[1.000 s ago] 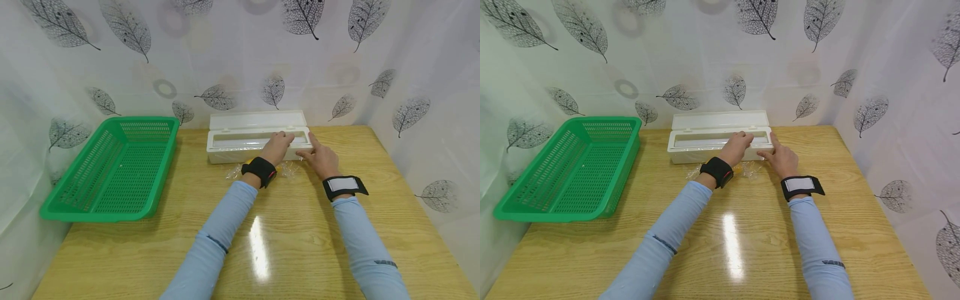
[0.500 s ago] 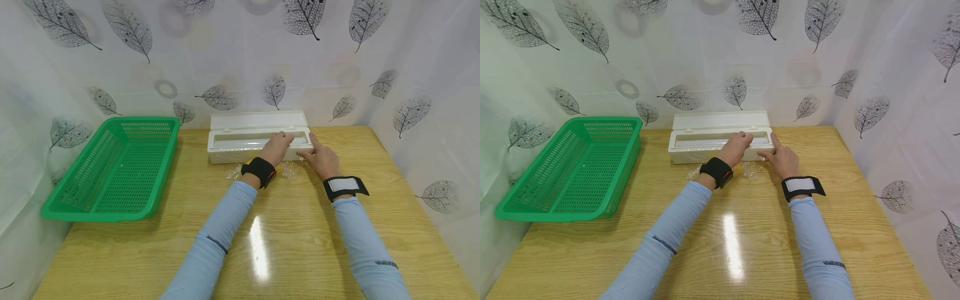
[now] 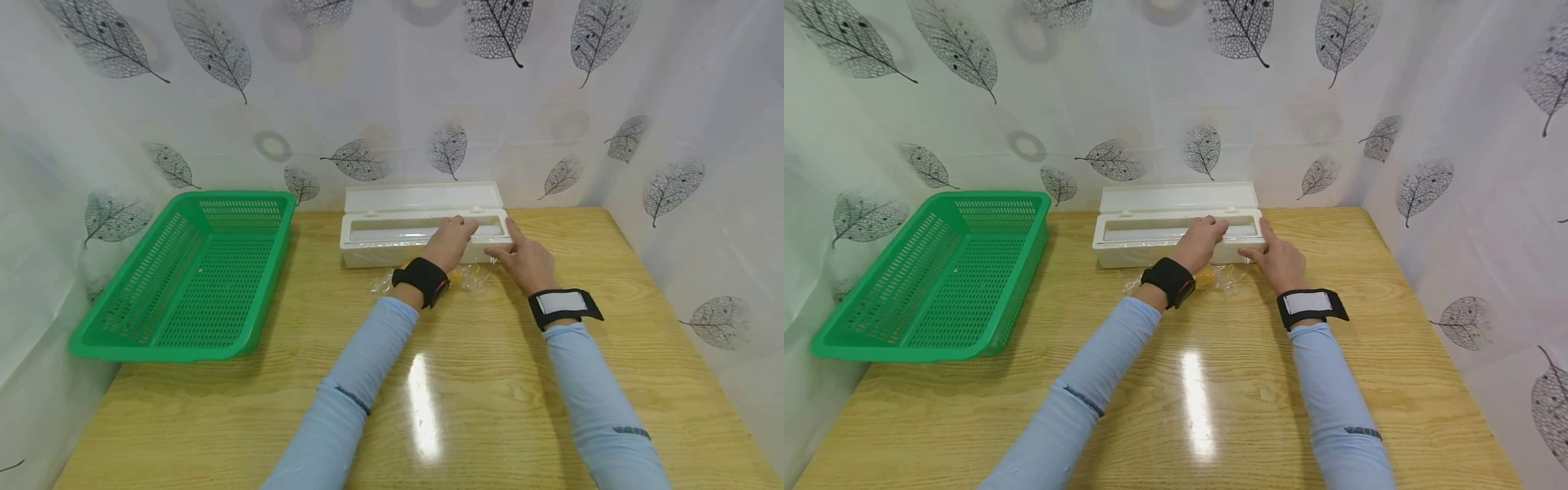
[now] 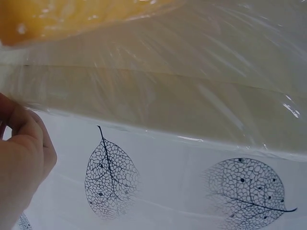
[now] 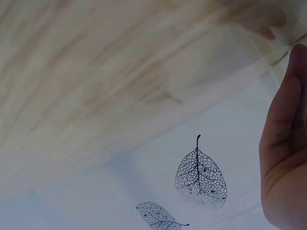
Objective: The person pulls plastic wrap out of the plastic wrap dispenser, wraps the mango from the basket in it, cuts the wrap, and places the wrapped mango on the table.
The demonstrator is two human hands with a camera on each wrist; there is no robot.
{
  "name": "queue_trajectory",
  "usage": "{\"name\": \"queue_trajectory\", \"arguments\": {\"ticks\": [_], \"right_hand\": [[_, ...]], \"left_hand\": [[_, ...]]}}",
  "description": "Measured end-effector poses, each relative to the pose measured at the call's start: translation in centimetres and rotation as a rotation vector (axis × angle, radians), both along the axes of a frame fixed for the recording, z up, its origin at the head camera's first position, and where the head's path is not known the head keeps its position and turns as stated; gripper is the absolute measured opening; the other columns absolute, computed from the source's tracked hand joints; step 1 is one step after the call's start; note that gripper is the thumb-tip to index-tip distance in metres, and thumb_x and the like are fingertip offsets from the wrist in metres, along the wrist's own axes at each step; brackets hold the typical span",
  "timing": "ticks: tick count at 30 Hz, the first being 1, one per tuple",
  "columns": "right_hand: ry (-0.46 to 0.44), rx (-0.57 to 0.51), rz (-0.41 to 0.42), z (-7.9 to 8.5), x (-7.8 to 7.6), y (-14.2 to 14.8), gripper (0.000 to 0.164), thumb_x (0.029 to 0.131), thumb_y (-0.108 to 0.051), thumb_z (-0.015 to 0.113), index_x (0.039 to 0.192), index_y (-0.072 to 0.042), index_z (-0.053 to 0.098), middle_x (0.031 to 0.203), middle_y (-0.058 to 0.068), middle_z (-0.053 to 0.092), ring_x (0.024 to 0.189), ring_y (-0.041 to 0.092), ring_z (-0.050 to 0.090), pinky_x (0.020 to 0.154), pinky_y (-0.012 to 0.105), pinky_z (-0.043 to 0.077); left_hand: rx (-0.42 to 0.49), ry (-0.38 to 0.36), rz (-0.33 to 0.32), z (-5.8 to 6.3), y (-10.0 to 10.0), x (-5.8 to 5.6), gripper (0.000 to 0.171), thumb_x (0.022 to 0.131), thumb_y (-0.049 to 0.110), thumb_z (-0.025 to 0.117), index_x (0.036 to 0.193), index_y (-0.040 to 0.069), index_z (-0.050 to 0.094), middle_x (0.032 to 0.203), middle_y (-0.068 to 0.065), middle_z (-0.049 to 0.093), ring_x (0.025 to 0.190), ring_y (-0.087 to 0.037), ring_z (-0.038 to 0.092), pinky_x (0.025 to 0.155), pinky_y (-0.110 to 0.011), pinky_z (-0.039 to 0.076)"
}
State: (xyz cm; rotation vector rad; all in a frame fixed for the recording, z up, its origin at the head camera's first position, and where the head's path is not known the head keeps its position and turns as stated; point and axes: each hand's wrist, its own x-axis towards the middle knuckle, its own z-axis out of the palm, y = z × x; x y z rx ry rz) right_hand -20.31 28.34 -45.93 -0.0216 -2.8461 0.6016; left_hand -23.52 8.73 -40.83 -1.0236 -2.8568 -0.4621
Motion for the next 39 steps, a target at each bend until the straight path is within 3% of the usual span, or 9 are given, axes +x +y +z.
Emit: {"name": "queue_trajectory", "arguments": {"ticks": [16,23,39], "right_hand": [[-0.002,-0.01,0.001,-0.19,0.03,0.24,0.085,0.089,-0.053,0.066,0.156,-0.016,0.031,0.086,0.024,0.071,0.055,0.029,0.056,0.045,0.035,0.036],[-0.002,-0.005,0.002,-0.23,-0.03,0.22,0.085,0.089,-0.055,0.065,0.156,-0.016,0.031,0.084,0.024,0.07,0.054,0.028,0.055,0.044,0.035,0.036],[0.002,-0.015,0.004,-0.09,-0.08,0.06,0.085,0.089,-0.054,0.066,0.156,-0.016,0.031,0.084,0.025,0.07,0.057,0.03,0.057,0.046,0.036,0.037]], "left_hand": [[-0.004,0.0,-0.017,-0.15,-0.37,0.07,0.026,0.101,-0.004,0.048,0.119,0.011,0.059,0.114,-0.009,0.063,0.106,-0.024,0.058,0.084,-0.028,0.051],[-0.027,0.033,-0.018,-0.11,-0.56,0.02,0.022,0.102,-0.001,0.049,0.118,0.01,0.06,0.114,-0.008,0.064,0.105,-0.024,0.059,0.085,-0.027,0.051],[0.018,0.027,-0.025,-0.2,-0.99,-0.19,0.021,0.1,-0.003,0.051,0.115,0.009,0.06,0.108,-0.008,0.064,0.101,-0.023,0.059,0.083,-0.028,0.05]]}}
